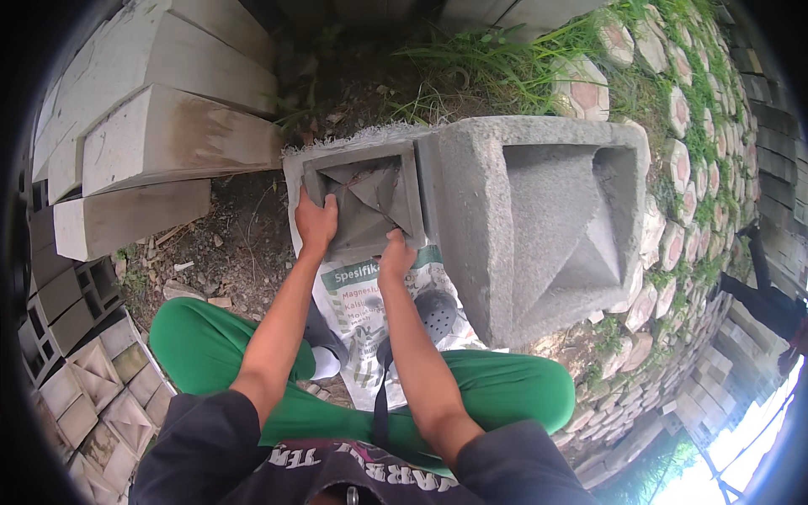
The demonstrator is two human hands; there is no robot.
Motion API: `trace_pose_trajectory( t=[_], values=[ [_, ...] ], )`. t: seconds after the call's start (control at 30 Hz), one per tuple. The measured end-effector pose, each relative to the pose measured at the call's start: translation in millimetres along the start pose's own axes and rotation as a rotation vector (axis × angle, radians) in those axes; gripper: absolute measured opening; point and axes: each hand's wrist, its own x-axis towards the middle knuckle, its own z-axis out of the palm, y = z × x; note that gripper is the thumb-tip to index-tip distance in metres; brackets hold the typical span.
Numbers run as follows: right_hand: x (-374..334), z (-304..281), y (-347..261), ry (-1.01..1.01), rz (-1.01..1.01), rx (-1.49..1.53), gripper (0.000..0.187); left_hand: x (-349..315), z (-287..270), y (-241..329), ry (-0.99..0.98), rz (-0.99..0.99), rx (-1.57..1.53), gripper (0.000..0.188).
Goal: The person picks up hollow concrete blocks by hand from the ground and stacks them on top of existing piles.
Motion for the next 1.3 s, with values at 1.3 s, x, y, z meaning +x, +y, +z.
trace_pose_trajectory(
  t=[1.3],
  values=[
    [-573.1, -444.7, -347.8, -0.371, -0.328, 0.044, 0.039, -456.1, -421.1, 447.0, -0.811, 0.463, -0.150, 0.055]
  ],
)
